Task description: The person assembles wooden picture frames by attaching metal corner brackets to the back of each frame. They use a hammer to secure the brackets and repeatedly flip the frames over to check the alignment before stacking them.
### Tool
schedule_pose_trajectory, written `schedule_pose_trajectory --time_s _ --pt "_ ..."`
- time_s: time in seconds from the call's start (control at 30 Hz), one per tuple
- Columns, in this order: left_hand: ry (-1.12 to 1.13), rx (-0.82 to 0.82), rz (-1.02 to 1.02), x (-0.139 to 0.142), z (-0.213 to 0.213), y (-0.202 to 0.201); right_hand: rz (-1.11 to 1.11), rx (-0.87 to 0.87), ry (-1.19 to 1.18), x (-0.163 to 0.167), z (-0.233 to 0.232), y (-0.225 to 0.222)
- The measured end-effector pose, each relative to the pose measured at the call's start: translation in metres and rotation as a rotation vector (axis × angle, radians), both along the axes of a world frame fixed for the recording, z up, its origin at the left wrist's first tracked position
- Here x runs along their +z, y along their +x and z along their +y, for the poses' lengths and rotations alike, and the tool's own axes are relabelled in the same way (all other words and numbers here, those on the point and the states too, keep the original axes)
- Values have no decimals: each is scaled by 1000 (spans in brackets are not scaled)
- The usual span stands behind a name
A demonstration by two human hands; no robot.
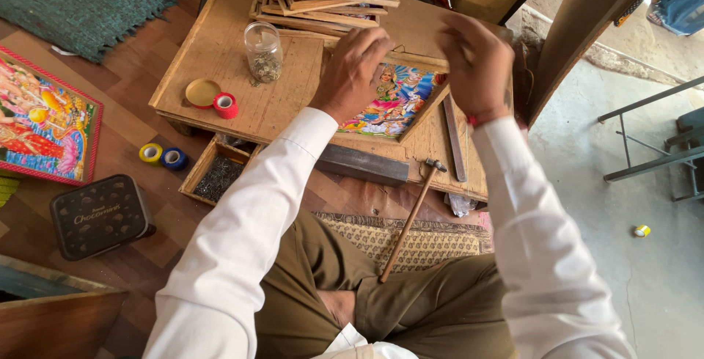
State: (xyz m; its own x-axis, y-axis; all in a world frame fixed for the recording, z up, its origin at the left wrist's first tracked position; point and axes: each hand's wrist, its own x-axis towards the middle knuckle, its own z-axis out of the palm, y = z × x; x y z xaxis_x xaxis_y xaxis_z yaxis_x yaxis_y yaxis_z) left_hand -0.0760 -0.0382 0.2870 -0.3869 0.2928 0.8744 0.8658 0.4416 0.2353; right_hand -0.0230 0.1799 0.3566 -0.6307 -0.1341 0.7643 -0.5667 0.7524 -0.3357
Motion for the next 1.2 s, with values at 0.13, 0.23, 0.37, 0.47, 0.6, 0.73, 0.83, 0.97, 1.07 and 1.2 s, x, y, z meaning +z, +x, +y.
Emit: schedule_pose_trajectory --time_s 0.13,0.23,0.37,0.47,0.6,0.73,0.83,0.97,1.07,1.2 --pt "-67 3 -130 6 6 -20 -67 -243 -262 -83 30 50" --pt "-72 21 -178 9 12 -34 -239 -226 -392 -169 37 95" --pt "-63 22 -238 7 17 -48 -596 -384 -554 -256 50 157" --pt "-53 34 -202 4 21 -56 -701 -439 -809 -295 57 180" --pt "-61 25 -204 1 23 -66 -800 -502 -1023 -315 49 181" --pt "-57 -15 -222 -5 23 -78 -962 -463 -1088 -313 29 179" --pt "-54 -3 -209 -7 23 -84 -1047 -440 -971 -313 17 178" --pt "-106 22 -244 2 23 -83 -970 -486 -793 -318 18 171" --pt "-94 -73 -274 4 24 -65 -861 -576 -661 -313 24 176" --pt "-322 165 66 -32 25 -20 -970 -600 -802 -305 28 183"
